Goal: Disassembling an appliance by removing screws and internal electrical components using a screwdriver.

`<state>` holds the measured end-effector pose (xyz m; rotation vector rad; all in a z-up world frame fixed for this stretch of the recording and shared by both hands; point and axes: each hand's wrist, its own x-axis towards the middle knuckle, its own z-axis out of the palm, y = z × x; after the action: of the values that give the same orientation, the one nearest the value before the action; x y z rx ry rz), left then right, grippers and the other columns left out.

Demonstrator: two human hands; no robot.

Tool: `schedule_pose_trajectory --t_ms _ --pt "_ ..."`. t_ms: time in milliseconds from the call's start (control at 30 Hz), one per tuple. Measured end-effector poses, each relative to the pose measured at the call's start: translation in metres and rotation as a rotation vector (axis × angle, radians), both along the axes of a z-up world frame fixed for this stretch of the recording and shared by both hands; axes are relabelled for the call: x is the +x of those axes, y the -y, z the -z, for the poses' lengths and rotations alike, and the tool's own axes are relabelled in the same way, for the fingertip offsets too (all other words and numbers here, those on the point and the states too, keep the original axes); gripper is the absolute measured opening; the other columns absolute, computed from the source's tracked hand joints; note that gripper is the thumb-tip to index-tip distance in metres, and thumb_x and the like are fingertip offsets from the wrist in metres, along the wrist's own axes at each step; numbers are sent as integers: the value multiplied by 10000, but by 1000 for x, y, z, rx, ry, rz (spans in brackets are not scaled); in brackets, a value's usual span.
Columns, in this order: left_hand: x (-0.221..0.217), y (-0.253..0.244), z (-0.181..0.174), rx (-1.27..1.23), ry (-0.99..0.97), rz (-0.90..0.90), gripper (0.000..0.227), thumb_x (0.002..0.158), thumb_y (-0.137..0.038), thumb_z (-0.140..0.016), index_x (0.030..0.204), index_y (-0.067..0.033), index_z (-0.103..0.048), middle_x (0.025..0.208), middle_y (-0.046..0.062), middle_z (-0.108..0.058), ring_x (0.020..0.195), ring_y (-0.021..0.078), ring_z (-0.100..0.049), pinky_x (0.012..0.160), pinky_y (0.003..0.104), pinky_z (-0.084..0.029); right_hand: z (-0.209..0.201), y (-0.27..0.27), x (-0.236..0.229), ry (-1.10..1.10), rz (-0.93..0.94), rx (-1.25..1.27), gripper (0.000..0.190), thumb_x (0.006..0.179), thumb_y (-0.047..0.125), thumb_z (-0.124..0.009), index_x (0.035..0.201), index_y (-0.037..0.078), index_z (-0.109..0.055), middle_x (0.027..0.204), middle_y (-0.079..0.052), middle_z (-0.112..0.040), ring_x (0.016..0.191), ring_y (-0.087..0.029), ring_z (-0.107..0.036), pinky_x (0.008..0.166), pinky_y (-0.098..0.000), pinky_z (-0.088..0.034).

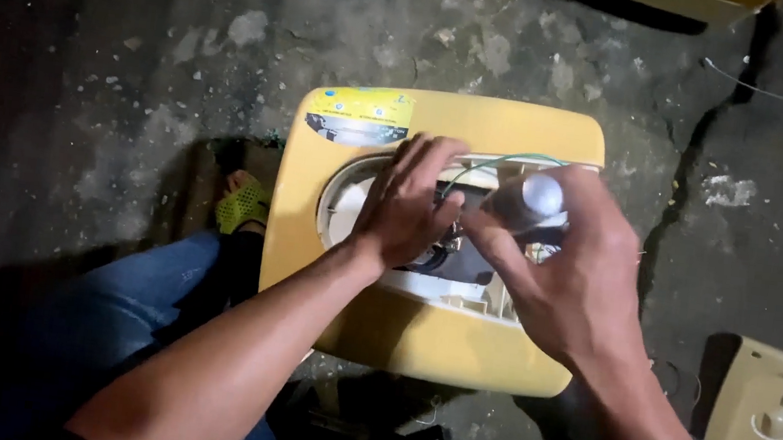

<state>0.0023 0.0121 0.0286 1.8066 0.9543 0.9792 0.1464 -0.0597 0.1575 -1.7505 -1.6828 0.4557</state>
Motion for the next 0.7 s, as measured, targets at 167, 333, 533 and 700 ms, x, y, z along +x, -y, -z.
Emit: schedule_pose_trajectory --t_ms 167,333,533,700 --pt "10 -13 3 166 -321 250 569 957 -163 -341 1499 -42 -468 1522 181 -526 1315 370 -504 1129 480 -398 7 1 5 -99 69 -243 270 858 197 -811 1021 43 -661 904 -68 -744 787 -181 -727 740 -329 -643" --pt "17 -15 11 347 -339 156 502 994 -292 -393 1418 -86 -566 1195 97 -666 1039 292 -578 929 436 -481 -16 1 31 -178 241 -193 200 929 199 -747 1033 70 -635 1003 -80 -715 916 -228 -691 831 -423 -585" --pt "13 -13 -4 390 -347 119 404 846 -4 -655 1239 -89 -694 967 68 -673 870 262 -620 791 399 -475 -20 -7 77 -636 436 -72 267 1124 285 -418 1107 29 -490 1031 -121 -617 949 -228 -649 877 -360 -612" --pt "13 -15 -8 408 -314 64 238 844 32 -616 1025 -85 -717 936 60 -700 835 258 -634 799 387 -464 -26 -22 60 -863 665 -364 549 952 394 -378 1302 -17 -473 1178 -236 -751 1044 -334 -752 903 -414 -631"
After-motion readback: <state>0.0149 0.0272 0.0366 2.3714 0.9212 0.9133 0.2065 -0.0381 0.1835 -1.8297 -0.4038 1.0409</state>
